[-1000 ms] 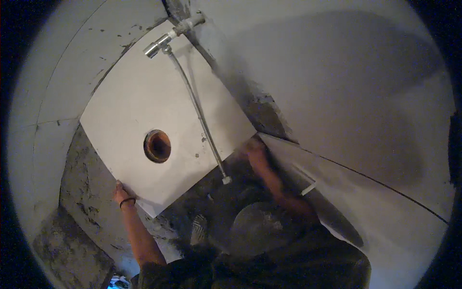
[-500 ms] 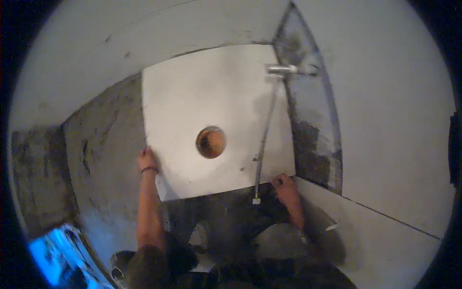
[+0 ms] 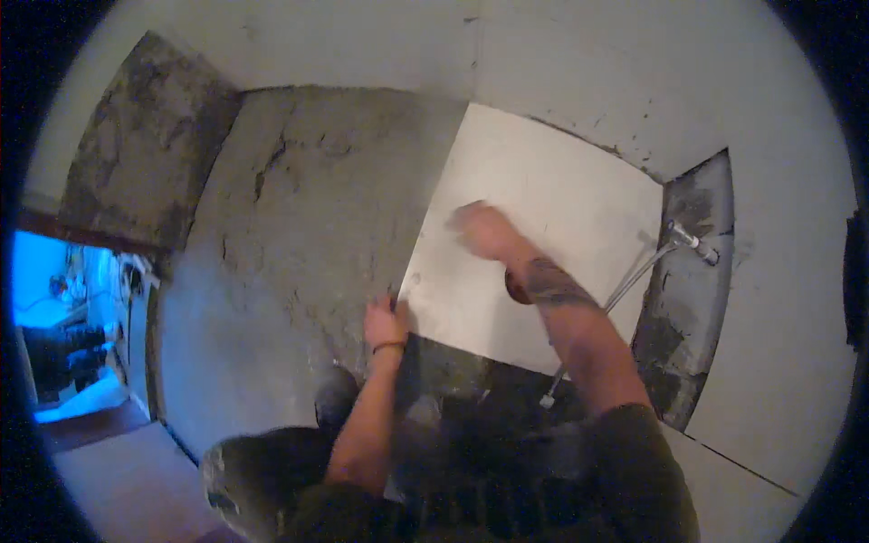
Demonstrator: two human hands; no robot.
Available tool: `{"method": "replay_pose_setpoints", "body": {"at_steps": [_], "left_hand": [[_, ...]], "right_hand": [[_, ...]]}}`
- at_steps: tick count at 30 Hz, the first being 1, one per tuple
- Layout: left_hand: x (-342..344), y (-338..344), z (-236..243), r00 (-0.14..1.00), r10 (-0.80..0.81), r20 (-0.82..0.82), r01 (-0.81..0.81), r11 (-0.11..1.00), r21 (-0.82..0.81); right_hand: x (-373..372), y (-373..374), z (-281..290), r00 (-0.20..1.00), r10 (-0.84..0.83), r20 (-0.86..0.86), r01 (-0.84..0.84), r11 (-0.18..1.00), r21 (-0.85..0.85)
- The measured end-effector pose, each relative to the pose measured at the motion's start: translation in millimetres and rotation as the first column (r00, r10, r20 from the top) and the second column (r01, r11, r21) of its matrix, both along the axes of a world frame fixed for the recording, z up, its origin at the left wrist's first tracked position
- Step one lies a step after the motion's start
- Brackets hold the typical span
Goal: The person prepares the concrete subfloor by scraping it with a trowel, then places a pre-cut floor tile around a drain and taps it into place with a rubber mallet.
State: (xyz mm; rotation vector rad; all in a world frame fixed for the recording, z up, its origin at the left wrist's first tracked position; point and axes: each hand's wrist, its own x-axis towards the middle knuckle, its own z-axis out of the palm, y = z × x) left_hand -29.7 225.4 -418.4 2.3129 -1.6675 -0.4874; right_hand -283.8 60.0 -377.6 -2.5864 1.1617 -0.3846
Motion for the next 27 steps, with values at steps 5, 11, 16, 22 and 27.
{"method": "replay_pose_setpoints", "body": {"at_steps": [5, 11, 16, 22, 27], "left_hand": [[27.7, 29.1, 5.0, 0.991, 0.042, -0.125, -0.032, 0.996, 0.080], [29.5, 24.6, -15.1, 0.986, -0.095, -0.133, 0.099, 0.995, 0.022], [15.7, 24.3, -7.6, 0.985, -0.135, -0.106, 0.132, 0.991, -0.035], [13.9, 28.8, -15.8, 0.994, -0.058, -0.092, 0.065, 0.995, 0.076], [23.2, 25.8, -31.9, 0.996, -0.091, 0.024, 0.091, 0.996, -0.008]], "right_hand": [[88.5, -5.5, 3.0, 0.983, 0.145, -0.115, -0.153, 0.986, -0.069], [87.9, -28.8, -22.8, 0.965, 0.106, -0.240, -0.114, 0.993, -0.017], [87.0, -14.5, -31.3, 0.997, 0.008, -0.080, -0.011, 0.999, -0.045], [83.4, -6.7, -27.1, 0.994, -0.095, -0.044, 0.094, 0.995, -0.022], [96.7, -2.1, -27.6, 0.983, -0.154, 0.099, 0.166, 0.977, -0.133]]}}
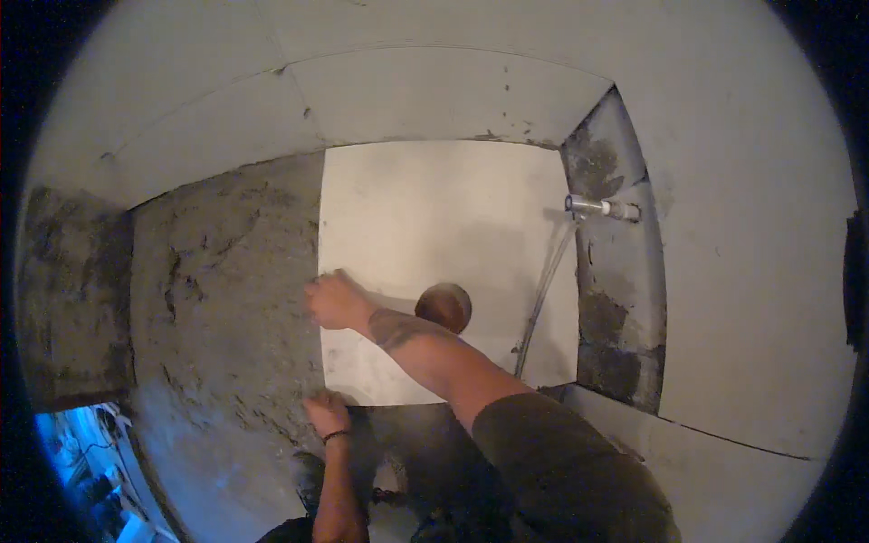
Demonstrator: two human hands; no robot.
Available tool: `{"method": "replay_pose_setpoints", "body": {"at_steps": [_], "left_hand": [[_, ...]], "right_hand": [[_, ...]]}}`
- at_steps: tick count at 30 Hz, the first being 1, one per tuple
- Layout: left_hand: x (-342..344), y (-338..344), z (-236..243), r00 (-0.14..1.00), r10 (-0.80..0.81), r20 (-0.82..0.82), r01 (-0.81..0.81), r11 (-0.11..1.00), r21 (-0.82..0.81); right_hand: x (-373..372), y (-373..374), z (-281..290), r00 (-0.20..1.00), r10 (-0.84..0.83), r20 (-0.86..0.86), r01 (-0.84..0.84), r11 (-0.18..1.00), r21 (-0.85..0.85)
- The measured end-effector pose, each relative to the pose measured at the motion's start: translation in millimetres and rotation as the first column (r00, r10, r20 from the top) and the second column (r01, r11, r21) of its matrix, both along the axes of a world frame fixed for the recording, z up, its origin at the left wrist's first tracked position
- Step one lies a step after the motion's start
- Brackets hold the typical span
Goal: The person prepares the concrete subfloor by scraping it with a trowel, then places a pre-cut floor tile around a drain and taps it into place with a rubber mallet.
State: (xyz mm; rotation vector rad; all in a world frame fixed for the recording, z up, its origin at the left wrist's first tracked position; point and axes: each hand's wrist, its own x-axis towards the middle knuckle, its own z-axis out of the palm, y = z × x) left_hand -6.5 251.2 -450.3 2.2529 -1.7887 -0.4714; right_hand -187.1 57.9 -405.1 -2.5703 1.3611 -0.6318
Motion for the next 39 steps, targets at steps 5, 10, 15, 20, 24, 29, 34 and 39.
{"method": "replay_pose_setpoints", "body": {"at_steps": [5, 10, 15, 20, 24, 29, 34, 39], "left_hand": [[-15.3, -7.3, 15.0, 0.995, -0.082, 0.050, 0.083, 0.996, -0.024], [-11.2, -3.9, 23.0, 0.996, 0.070, 0.059, -0.070, 0.997, -0.014], [-18.2, -5.9, 35.9, 0.992, 0.071, -0.108, -0.055, 0.988, 0.142], [13.0, -5.6, 24.8, 0.993, -0.033, -0.117, 0.047, 0.991, 0.123], [2.4, -3.8, 61.5, 0.969, -0.104, -0.223, 0.134, 0.983, 0.123], [8.3, 1.0, 63.4, 0.963, -0.258, -0.080, 0.269, 0.946, 0.181], [-6.0, 9.4, 45.9, 0.938, -0.341, 0.052, 0.339, 0.940, 0.045], [2.6, 8.2, 32.7, 0.961, -0.271, 0.049, 0.261, 0.954, 0.151]], "right_hand": [[-13.3, -11.5, -2.6, 0.988, 0.085, -0.131, -0.054, 0.973, 0.224], [-1.9, -12.6, 10.6, 0.992, 0.089, -0.089, -0.075, 0.986, 0.149], [-6.9, -9.4, 14.0, 0.976, 0.047, -0.210, 0.010, 0.964, 0.265], [1.0, 7.4, -2.5, 0.998, 0.003, -0.070, 0.012, 0.979, 0.204], [-37.2, 39.4, 4.6, 0.994, 0.112, 0.012, -0.113, 0.983, 0.148], [-30.8, 59.8, 32.1, 0.999, 0.021, -0.040, -0.014, 0.985, 0.172], [-27.5, 46.5, 45.8, 0.984, -0.174, -0.044, 0.180, 0.951, 0.250], [-19.6, 36.4, 35.9, 0.975, -0.115, -0.189, 0.150, 0.972, 0.181]]}}
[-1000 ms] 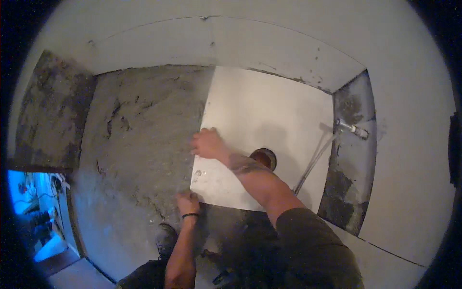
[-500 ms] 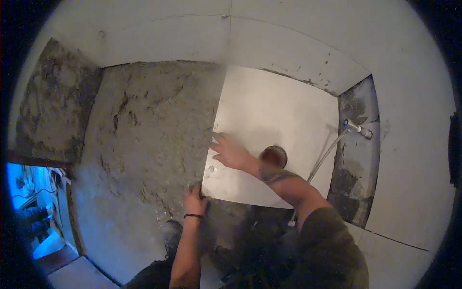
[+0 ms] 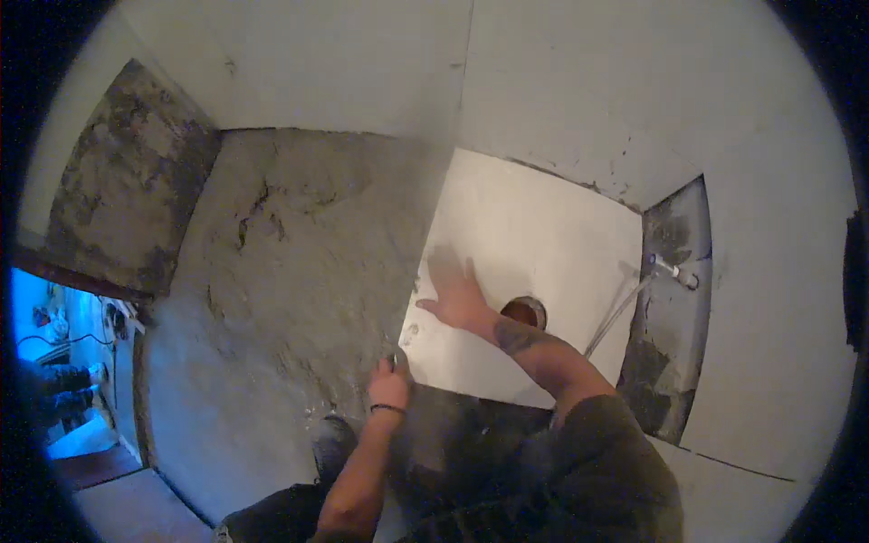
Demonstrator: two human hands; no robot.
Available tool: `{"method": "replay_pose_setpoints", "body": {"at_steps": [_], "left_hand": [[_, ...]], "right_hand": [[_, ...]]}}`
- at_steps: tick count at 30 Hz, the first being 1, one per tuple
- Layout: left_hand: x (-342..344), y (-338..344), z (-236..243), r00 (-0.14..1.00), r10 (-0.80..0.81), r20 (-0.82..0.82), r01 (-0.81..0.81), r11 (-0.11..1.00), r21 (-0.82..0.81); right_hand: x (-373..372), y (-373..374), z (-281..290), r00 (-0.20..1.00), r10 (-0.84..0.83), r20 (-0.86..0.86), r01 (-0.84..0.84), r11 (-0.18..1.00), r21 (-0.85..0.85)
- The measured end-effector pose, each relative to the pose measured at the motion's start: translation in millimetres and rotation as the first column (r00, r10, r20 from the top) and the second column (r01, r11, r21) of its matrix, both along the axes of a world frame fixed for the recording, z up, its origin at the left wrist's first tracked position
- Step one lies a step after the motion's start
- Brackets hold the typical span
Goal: The person prepares the concrete subfloor by scraping it with a trowel, then places a pre-cut floor tile around a drain and taps it into place with a rubber mallet.
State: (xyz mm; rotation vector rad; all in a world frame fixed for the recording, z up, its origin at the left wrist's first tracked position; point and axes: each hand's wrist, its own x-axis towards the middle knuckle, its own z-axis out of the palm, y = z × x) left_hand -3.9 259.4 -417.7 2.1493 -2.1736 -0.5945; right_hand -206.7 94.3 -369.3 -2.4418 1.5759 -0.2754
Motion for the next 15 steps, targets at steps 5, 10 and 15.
{"method": "replay_pose_setpoints", "body": {"at_steps": [5, 10, 15], "left_hand": [[4.4, -5.6, 4.8, 0.998, -0.061, 0.001, 0.061, 0.997, 0.040], [-7.4, -16.9, 0.9, 0.973, -0.229, 0.013, 0.228, 0.972, 0.049], [18.6, -18.7, -3.6, 0.968, -0.253, 0.004, 0.242, 0.932, 0.271]], "right_hand": [[-2.6, 14.8, -0.1, 0.999, -0.014, 0.052, 0.017, 0.998, -0.053], [-35.2, 22.5, -17.2, 0.995, -0.069, 0.068, 0.067, 0.997, 0.026], [-9.1, 60.7, 30.0, 0.974, 0.019, 0.225, -0.019, 1.000, -0.005]]}}
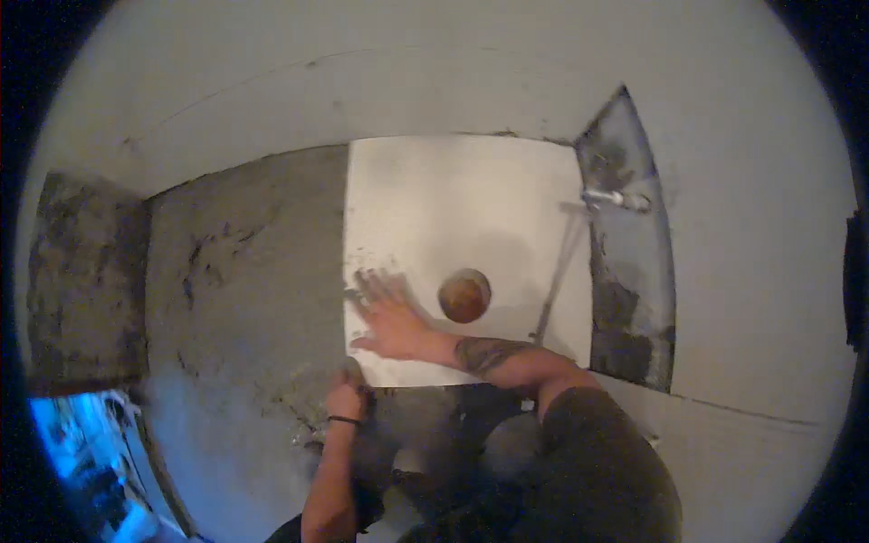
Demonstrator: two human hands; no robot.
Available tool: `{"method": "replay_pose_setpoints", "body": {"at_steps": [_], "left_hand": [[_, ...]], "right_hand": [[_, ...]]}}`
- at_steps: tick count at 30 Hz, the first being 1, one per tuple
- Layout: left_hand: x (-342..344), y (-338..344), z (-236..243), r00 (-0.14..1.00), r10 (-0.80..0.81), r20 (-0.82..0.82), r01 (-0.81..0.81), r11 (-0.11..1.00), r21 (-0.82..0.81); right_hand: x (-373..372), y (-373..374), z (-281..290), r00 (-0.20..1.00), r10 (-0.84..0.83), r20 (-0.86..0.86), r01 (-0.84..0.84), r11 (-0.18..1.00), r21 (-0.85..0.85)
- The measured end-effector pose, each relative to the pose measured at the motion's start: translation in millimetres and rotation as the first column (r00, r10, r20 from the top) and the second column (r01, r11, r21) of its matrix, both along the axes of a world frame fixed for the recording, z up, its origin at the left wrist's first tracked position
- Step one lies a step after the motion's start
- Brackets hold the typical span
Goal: The person prepares the concrete subfloor by scraping it with a trowel, then places a pre-cut floor tile around a drain and taps it into place with a rubber mallet.
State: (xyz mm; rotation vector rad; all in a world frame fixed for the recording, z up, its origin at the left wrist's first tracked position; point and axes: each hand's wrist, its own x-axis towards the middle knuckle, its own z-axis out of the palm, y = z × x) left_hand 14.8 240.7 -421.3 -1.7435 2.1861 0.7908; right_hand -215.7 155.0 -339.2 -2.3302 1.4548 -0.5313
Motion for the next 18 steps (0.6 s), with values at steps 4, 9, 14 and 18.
{"method": "replay_pose_setpoints", "body": {"at_steps": [4, 9, 14, 18], "left_hand": [[-18.6, 4.5, 20.2, 0.985, -0.137, -0.108, 0.111, 0.970, -0.215], [-22.4, -1.7, 31.6, 0.970, -0.079, -0.228, 0.014, 0.962, -0.274], [-11.9, -4.5, 10.0, 0.970, -0.066, -0.235, -0.006, 0.956, -0.294], [1.6, -6.0, 10.2, 0.971, -0.169, -0.169, 0.114, 0.949, -0.295]], "right_hand": [[-7.9, 20.2, 7.7, 0.998, 0.061, 0.032, -0.061, 0.998, 0.024], [-3.8, 32.8, 26.5, 0.995, 0.027, 0.099, -0.026, 1.000, -0.012], [-18.3, 21.4, -43.1, 0.975, -0.080, 0.206, 0.105, 0.988, -0.113], [-19.9, 21.4, -41.1, 0.997, -0.077, -0.011, 0.077, 0.997, -0.003]]}}
